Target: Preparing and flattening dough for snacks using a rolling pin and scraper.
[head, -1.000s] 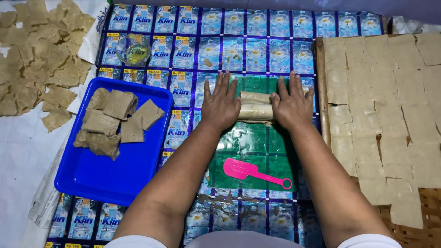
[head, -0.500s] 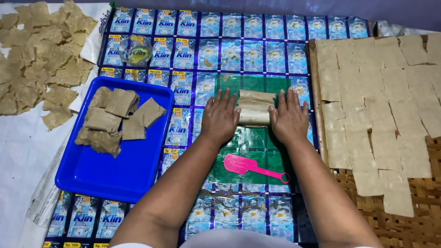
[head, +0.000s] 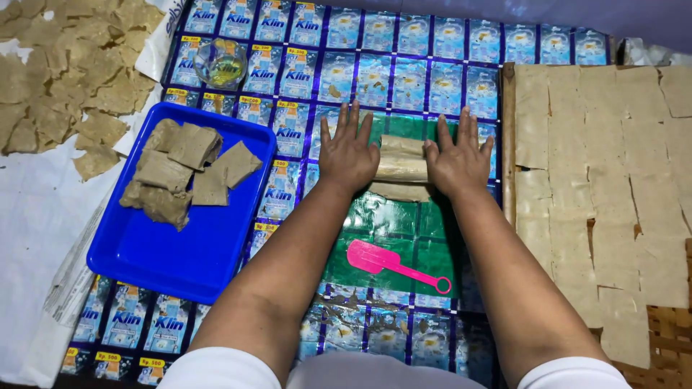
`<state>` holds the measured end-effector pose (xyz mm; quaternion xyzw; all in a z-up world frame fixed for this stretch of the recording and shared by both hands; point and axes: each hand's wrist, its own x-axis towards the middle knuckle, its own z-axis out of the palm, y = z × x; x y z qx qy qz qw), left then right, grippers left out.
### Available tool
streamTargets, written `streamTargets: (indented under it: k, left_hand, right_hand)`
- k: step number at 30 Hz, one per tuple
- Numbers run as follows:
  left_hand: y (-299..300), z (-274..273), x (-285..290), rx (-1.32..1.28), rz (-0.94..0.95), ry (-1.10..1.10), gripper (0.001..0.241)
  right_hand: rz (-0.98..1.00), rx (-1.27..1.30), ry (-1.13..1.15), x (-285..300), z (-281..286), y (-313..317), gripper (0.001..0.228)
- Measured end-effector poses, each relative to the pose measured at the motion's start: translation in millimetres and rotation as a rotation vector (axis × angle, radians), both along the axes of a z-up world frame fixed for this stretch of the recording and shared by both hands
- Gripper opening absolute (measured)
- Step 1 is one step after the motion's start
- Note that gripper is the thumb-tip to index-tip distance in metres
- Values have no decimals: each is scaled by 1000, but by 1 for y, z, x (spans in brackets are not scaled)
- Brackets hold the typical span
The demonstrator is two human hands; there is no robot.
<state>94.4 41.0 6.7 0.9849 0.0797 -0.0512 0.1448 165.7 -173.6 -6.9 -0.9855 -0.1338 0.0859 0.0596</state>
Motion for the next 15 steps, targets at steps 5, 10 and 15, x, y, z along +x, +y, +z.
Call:
streamTargets:
  k: [5, 10, 15]
  left_hand:
    - [-8, -19, -32, -2, -9, -155, 62]
    - [-12, -33, -62, 9, -50, -279, 58]
    - [-22, -28, -109, -2, -107, -309, 55]
  right_hand:
    - [83, 60, -140, -38, 0, -11, 63]
    - [144, 92, -268, -61, -20, -26, 63]
    - [218, 148, -319, -97, -32, -45, 73]
